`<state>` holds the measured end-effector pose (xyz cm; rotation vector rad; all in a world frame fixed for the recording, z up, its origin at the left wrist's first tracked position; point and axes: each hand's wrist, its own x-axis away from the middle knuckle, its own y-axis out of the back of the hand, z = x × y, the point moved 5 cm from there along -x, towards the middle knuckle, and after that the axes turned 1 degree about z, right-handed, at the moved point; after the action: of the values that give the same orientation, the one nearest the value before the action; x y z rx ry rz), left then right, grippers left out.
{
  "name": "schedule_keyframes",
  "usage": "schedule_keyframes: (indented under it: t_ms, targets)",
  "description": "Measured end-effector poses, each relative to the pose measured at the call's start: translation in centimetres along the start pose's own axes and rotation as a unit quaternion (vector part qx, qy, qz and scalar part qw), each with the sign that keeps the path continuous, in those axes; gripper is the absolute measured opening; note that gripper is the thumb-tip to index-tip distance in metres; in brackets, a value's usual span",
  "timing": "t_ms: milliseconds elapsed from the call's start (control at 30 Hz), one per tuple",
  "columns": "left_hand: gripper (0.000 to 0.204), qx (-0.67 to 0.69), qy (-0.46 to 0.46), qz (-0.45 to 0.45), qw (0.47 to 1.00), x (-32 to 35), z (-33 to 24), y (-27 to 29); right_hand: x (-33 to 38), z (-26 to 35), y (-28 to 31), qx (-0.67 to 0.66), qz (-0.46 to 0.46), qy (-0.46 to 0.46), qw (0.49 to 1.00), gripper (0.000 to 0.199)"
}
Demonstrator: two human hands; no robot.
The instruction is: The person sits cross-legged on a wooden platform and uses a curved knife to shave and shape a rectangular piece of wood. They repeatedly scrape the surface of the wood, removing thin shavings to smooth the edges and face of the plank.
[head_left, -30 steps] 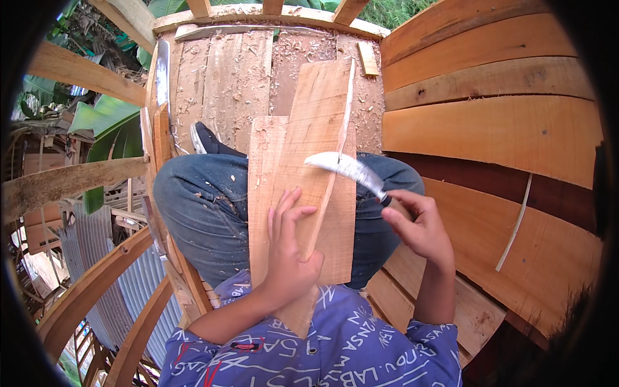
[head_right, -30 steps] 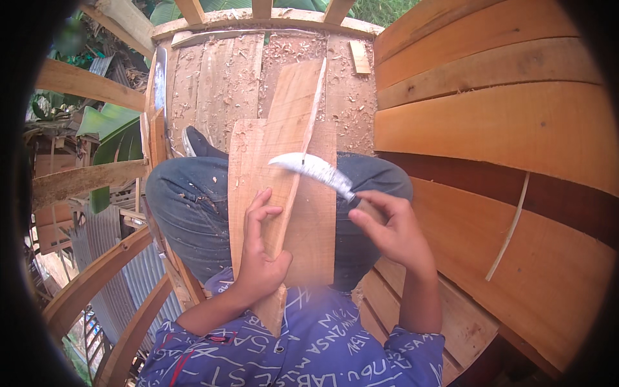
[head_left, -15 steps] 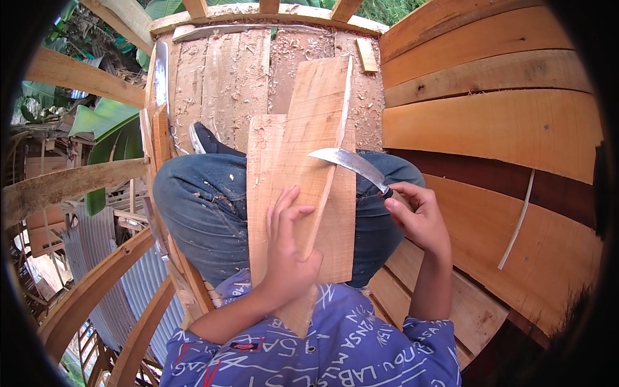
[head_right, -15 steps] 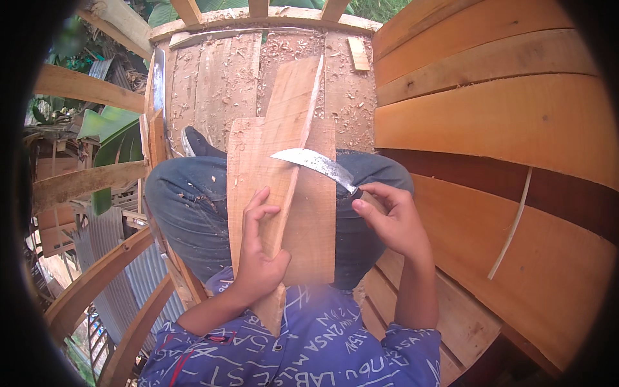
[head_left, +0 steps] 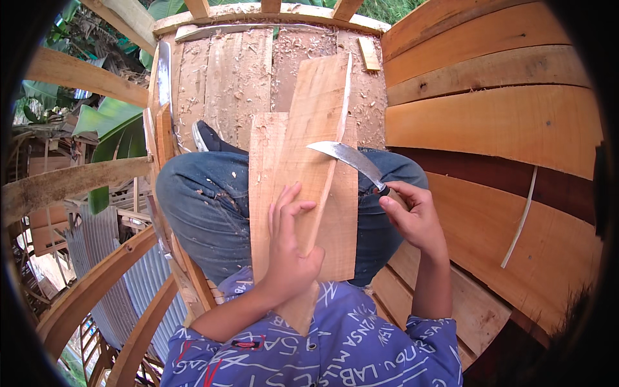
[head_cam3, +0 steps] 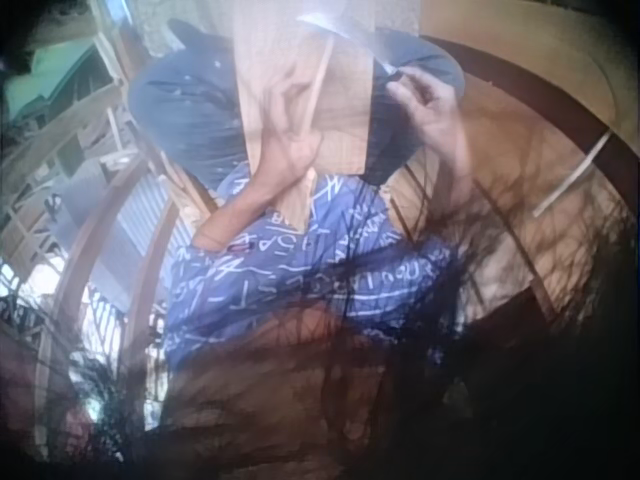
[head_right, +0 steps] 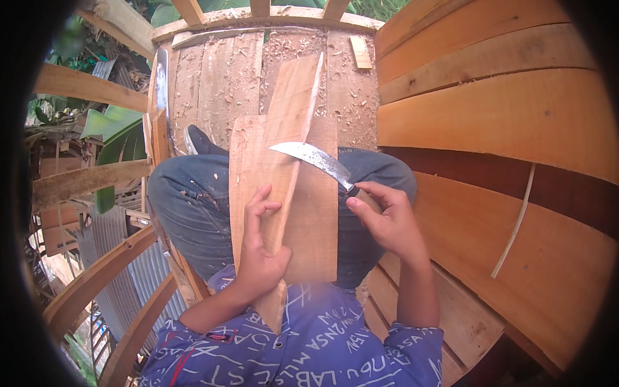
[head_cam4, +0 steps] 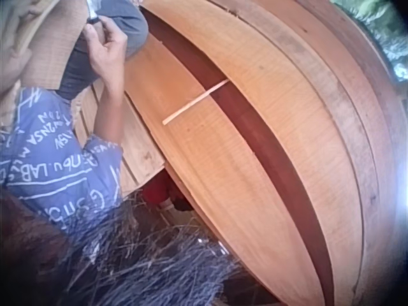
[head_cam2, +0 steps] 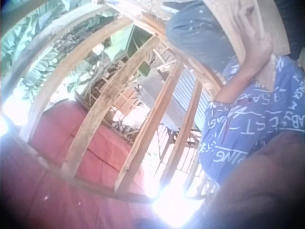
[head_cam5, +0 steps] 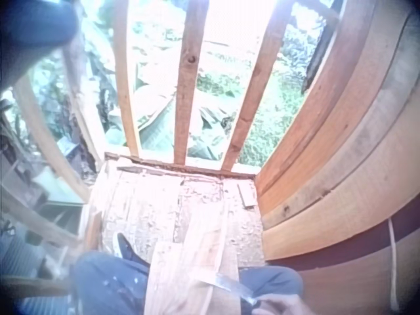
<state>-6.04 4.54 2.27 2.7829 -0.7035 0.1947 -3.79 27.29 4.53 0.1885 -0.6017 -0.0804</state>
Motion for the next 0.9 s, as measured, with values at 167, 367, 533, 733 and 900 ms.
schedule_keyframes:
  t_ms: [167, 367, 533, 733, 900]
  targets:
    - [0.060, -0.002, -0.001, 0.003, 1.000, 0.1, -0.1, -0.1, -0.2, 0.1, -0.5, -0.006, -0.007, 0.031, 0.999, 0.018]
    - [0.060, -0.005, 0.000, 0.003, 1.000, 0.0, -0.1, -0.1, -0.4, 0.1, 0.2, 0.013, -0.050, 0.021, 0.998, 0.024]
    - [0.059, -0.007, 0.000, 0.003, 1.000, 0.1, -0.2, -0.1, -0.4, -0.4, 0.1, 0.004, -0.018, 0.013, 1.000, 0.022]
    - [0.059, -0.002, -0.001, 0.002, 1.000, 0.0, -0.1, -0.2, -0.5, -1.1, 0.2, -0.037, 0.002, 0.012, 0.999, 0.019]
    - [0.060, -0.010, -0.004, -0.002, 1.000, 0.0, -0.1, 0.0, -0.7, -1.0, 0.4, -0.022, -0.026, 0.021, 0.999, 0.022]
